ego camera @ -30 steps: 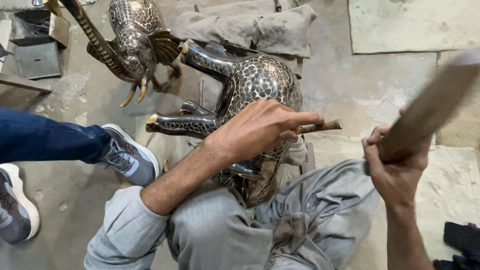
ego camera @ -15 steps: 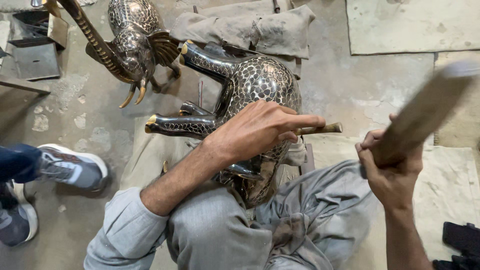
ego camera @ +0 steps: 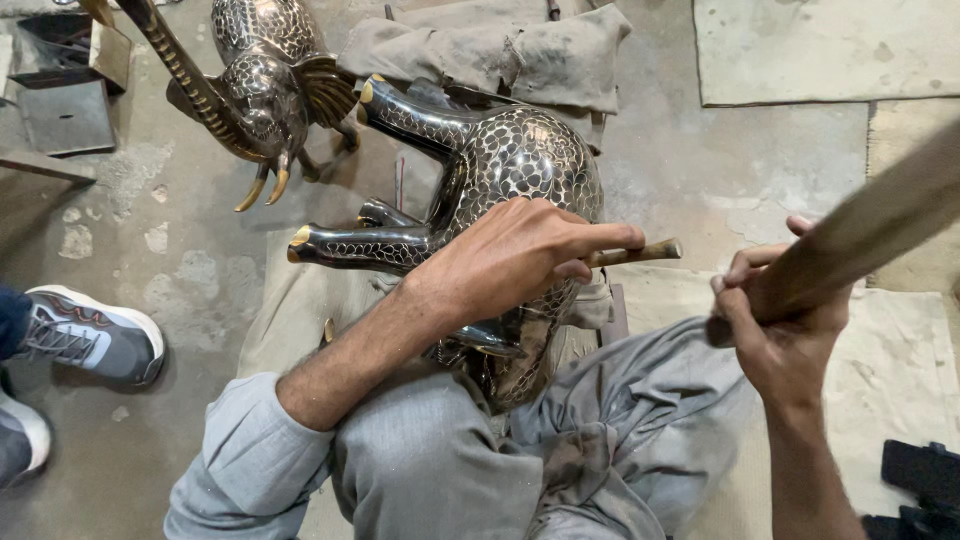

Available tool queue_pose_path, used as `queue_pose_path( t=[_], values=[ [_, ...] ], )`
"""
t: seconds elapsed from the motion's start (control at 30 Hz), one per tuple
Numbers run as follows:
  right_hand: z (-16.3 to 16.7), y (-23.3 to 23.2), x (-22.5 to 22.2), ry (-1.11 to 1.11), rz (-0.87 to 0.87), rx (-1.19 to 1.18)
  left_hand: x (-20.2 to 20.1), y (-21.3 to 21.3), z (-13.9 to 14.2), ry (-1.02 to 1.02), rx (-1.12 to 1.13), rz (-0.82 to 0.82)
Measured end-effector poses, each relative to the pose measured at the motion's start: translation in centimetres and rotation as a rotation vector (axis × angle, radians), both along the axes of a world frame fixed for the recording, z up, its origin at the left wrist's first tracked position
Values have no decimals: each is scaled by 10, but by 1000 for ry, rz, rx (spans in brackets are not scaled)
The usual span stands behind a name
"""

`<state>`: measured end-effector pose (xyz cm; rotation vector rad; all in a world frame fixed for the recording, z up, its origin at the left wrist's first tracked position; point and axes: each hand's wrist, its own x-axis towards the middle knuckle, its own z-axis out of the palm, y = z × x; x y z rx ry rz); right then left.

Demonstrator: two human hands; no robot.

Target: The person sits on the floor and uses a wooden mallet and a metal punch to hammer a decorative pattern onto a metal elephant sculpture. The person repeatedly strikes the punch against the elephant's body to create a textured surface.

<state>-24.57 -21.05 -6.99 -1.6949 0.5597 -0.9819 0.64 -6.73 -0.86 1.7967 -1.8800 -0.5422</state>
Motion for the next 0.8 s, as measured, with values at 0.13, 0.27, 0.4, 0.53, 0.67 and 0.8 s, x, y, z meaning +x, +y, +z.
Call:
queue_pose_path(
  t=[0.13, 0.27, 0.4, 0.53, 0.67, 0.8],
  values=[
    [-4, -2, -7, 469, -125, -518, 2, 1, -1, 10, -14, -20],
    [1, -1, -9, 114, 15, -150, 5, 3, -3, -9, -141, -45],
    [8, 1, -6, 310, -105, -542, 3, 4, -2, 5, -93, -30],
    [4, 0, -2, 176, -16, -208, 4, 8, 2, -3, -67, -18],
    [-1, 1, -6, 382, -88, -447, 4, 9, 5, 0, -86, -36],
    [0, 8, -7, 164, 29, 150, 6, 12, 5, -22, -101, -39]
  ],
)
